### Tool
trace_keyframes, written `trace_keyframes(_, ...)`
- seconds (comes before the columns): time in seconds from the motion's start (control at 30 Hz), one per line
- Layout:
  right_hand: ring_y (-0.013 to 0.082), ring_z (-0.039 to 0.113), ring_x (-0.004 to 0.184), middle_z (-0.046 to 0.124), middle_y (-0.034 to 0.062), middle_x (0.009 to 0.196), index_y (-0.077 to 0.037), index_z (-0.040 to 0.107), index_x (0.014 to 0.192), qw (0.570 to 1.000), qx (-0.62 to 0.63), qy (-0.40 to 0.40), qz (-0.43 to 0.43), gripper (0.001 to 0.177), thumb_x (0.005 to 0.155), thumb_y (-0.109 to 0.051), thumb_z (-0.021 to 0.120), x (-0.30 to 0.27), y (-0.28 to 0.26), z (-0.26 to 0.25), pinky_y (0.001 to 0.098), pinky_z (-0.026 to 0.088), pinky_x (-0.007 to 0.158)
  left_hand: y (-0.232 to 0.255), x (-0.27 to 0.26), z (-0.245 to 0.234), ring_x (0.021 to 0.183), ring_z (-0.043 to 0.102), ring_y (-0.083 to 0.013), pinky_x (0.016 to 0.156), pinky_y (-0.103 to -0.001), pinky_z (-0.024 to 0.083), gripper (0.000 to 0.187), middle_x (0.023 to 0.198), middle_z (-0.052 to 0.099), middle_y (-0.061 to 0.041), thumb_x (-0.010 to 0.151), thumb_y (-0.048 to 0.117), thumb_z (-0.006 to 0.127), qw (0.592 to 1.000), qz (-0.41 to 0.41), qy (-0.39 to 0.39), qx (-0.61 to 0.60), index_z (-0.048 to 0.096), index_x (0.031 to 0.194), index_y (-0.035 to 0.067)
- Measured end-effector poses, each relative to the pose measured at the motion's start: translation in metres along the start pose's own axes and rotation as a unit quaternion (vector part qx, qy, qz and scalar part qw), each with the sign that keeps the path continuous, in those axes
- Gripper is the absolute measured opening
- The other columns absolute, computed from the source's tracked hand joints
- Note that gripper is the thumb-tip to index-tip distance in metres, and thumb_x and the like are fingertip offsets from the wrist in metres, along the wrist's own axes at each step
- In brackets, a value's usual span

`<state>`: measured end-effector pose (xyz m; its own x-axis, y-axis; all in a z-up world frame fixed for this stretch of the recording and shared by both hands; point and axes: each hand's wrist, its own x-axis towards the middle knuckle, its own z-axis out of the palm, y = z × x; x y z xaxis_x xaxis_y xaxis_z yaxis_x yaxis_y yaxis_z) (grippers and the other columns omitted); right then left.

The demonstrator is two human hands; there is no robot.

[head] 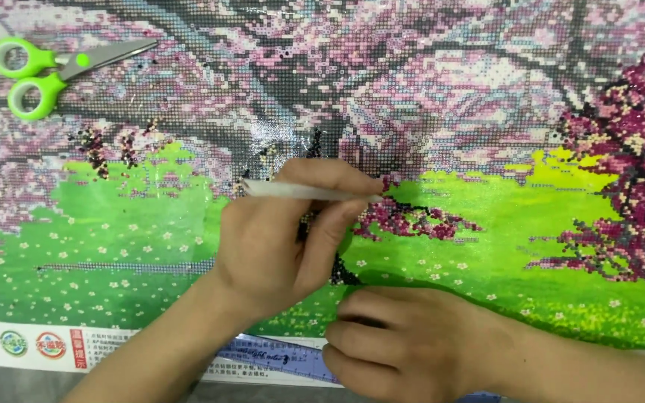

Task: A person is performing diamond painting by placing small resin beads onto a coded adhesive canvas to create a picture of a tree.

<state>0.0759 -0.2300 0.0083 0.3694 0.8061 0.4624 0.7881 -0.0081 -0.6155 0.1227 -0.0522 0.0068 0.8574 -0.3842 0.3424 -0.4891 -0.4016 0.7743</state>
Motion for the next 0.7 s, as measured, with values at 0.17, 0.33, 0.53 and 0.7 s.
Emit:
trace_keyframes(0.17, 0.0298, 0.051, 0.074, 0.053, 0.0130, 0.087, 0.003, 0.062, 0.096, 1.000, 0.004, -0.006, 0.001, 0.023, 0.104, -0.006, 0.041, -0.0027, 0.0028, 0.0017, 0.0382, 0.047, 0.069, -0.0029, -0.0057, 0.0019, 0.088, 0.074, -0.0143, 0.075, -0.025, 0.059, 0.015, 0.107, 0.070, -0.002, 0.099, 0.012, 0.055, 0.999, -0.011, -0.032, -0.017, 0.063, 0.111, 0.007)
trace_keyframes(0.33, 0.0251, 0.046, 0.068, 0.047, 0.0083, 0.077, 0.000, 0.060, 0.091, 1.000, -0.003, -0.019, 0.025, 0.022, 0.104, -0.007, 0.044, -0.0021, 0.0029, 0.0002, 0.0363, 0.042, 0.059, -0.0009, -0.0043, 0.0016, 0.085, 0.074, -0.0150, 0.079, -0.024, 0.059, 0.012, 0.101, 0.071, -0.004, 0.098, 0.009, 0.056, 0.998, -0.013, -0.039, -0.054, 0.061, 0.109, 0.007)
trace_keyframes(0.53, 0.0267, 0.046, 0.068, 0.048, 0.0099, 0.079, 0.001, 0.060, 0.092, 1.000, 0.011, -0.010, 0.024, 0.025, 0.104, -0.007, 0.040, -0.0035, 0.0038, 0.0024, 0.0374, 0.043, 0.061, -0.0029, -0.0005, 0.0031, 0.091, 0.072, -0.0300, 0.085, -0.037, 0.062, 0.019, 0.102, 0.068, -0.014, 0.101, 0.006, 0.044, 0.992, 0.071, -0.054, -0.085, 0.057, 0.109, -0.005)
trace_keyframes(0.7, 0.0270, 0.047, 0.069, 0.049, 0.0098, 0.081, 0.001, 0.060, 0.092, 1.000, 0.006, -0.012, 0.026, 0.024, 0.103, -0.007, 0.041, -0.0047, 0.0033, 0.0036, 0.0372, 0.043, 0.061, -0.0022, 0.0005, 0.0038, 0.090, 0.072, -0.0307, 0.084, -0.037, 0.062, 0.018, 0.100, 0.068, -0.016, 0.101, 0.004, 0.045, 0.992, 0.085, -0.048, -0.085, 0.057, 0.108, -0.006)
